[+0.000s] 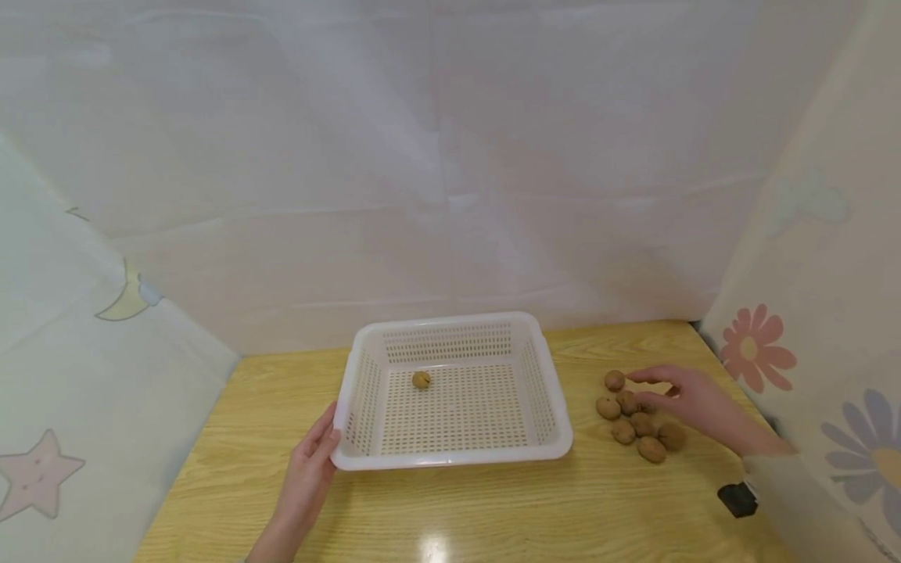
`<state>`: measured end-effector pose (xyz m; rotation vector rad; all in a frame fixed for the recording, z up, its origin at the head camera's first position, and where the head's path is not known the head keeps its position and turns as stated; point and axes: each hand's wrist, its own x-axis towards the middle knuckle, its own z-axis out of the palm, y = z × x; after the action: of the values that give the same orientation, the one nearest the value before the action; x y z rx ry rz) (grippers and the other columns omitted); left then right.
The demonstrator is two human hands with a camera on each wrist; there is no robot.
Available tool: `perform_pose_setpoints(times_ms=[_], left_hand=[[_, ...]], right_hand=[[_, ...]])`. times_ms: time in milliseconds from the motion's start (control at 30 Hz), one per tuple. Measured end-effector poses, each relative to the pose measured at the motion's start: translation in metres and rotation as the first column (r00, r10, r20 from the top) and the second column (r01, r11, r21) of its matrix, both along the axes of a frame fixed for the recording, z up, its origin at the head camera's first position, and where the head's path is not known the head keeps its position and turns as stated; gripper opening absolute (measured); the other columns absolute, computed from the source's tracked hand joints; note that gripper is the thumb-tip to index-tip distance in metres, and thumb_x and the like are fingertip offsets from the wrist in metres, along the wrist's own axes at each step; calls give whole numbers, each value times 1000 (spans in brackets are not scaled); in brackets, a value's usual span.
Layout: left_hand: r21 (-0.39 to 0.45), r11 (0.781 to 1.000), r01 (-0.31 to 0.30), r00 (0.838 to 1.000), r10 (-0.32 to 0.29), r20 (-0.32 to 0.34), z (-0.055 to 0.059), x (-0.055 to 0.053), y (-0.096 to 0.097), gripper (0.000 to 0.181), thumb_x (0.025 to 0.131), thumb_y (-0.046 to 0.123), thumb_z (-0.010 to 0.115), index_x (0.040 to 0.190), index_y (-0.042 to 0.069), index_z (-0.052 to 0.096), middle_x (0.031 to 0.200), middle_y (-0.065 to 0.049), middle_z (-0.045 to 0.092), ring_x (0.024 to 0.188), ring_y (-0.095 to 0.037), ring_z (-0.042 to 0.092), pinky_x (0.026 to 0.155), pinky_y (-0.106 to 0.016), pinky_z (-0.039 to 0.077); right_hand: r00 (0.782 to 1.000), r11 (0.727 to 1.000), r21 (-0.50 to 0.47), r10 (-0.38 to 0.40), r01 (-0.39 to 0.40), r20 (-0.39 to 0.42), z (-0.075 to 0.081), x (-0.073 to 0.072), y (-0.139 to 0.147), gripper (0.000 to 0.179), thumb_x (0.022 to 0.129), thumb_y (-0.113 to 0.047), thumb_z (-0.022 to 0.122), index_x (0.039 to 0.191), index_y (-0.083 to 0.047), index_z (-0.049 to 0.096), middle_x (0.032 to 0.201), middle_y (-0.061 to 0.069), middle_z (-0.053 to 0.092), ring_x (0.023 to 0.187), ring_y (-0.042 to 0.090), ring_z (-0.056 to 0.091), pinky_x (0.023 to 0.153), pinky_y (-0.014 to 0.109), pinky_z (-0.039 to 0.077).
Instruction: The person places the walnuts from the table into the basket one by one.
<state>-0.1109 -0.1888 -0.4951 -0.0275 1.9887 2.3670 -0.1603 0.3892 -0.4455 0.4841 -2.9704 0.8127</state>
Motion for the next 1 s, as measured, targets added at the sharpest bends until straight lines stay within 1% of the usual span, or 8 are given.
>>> perform_pose_setpoints(times_ms=[100,200,333,433,500,600,767,1000], left_hand=[[-4,1000,5,1000,-5,-3,1,0,0,60,112,21,47,164,1,24,168,-17,30,146,-16,42,111,-23,44],[-16,1000,15,1000,-16,-15,1,0,0,60,113,21,46,164,0,23,168,-19,28,148,-20,39,112,-23,44],[-24,1000,17,1000,-17,-21,1,1,0,60,113,21,46,163,-1,22,167,-20,28,148,-23,39,112,-24,44],[-21,1000,10,1000,-11,-11,0,1,0,60,113,20,46,164,0,23,168,-19,29,148,-21,39,112,-24,44],[-17,1000,7,1000,-7,-1,-1,1,0,59,112,20,47,164,1,23,168,-17,29,147,-19,40,112,-23,44],[-17,1000,7,1000,-7,0,-2,0,-1,59,113,20,46,164,1,23,168,-17,29,146,-17,41,111,-22,44],[-14,1000,7,1000,-7,-5,-2,-1,-1,59,113,20,46,164,1,24,168,-17,30,146,-17,42,111,-23,45],[-22,1000,4,1000,-4,-4,-1,-1,-1,59,113,21,47,163,1,25,167,-18,31,147,-22,41,111,-25,45]], right_hand=[[999,1000,-2,-7,7,38,-7,7,14,35,98,-26,74,129,-9,72,127,19,71,92,-3,62,69,25,57],[999,999,-36,13,-12,32,-17,13,27,32,98,-20,74,127,-8,73,124,-2,73,97,-7,60,70,25,57],[999,998,-62,12,-9,36,-29,21,44,30,96,-17,76,124,-7,74,117,-33,62,99,-11,58,70,24,57],[996,998,-60,11,-6,85,-38,27,55,29,98,-19,74,124,-7,74,116,-40,56,96,-10,58,68,24,57],[991,997,-78,20,-10,132,-44,30,61,30,99,-18,73,127,-7,73,117,-42,53,93,-9,60,67,25,57],[987,994,-99,54,-39,153,-55,33,68,30,98,-16,73,127,-6,72,119,-43,51,94,-10,59,65,24,57],[993,995,-97,47,-36,111,-72,35,74,31,95,-14,76,126,-11,74,120,-41,52,103,-18,51,67,20,54],[999,999,-53,3,-1,46,-83,35,74,32,92,-17,81,123,-12,75,117,-34,60,101,-15,54,70,20,54]])
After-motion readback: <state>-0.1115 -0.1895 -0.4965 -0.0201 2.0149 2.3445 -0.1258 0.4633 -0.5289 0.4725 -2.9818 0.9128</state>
